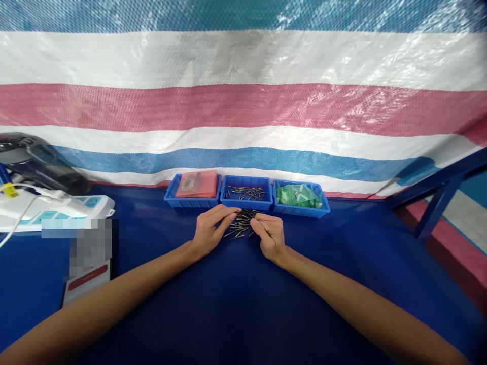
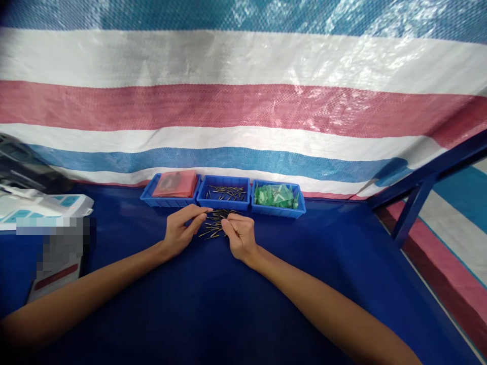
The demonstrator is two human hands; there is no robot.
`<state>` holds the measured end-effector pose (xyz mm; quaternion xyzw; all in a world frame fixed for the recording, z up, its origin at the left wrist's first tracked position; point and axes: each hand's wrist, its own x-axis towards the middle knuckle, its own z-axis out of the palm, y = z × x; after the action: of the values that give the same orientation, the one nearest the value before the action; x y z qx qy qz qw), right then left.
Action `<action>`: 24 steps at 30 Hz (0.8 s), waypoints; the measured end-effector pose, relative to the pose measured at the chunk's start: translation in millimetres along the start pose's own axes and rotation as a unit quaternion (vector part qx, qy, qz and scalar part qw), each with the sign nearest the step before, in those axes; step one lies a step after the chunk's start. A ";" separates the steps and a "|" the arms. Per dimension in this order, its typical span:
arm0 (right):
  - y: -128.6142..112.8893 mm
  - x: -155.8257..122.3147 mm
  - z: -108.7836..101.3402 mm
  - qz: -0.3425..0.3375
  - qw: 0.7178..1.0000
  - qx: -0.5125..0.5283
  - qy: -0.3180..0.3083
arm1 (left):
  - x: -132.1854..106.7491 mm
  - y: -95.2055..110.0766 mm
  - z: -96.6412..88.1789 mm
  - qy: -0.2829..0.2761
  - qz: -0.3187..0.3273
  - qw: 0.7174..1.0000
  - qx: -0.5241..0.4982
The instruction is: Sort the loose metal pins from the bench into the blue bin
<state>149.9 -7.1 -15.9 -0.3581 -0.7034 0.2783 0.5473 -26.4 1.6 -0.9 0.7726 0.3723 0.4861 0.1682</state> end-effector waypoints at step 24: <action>-7.2 6.8 1.5 0.016 0.994 -0.080 -0.077 | -4.4 -7.3 2.9 0.017 -0.035 0.999 0.020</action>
<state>146.1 -5.9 -6.8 -0.3894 -0.7577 0.2569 0.4564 -28.0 3.5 -9.6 0.7540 0.4112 0.4857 0.1629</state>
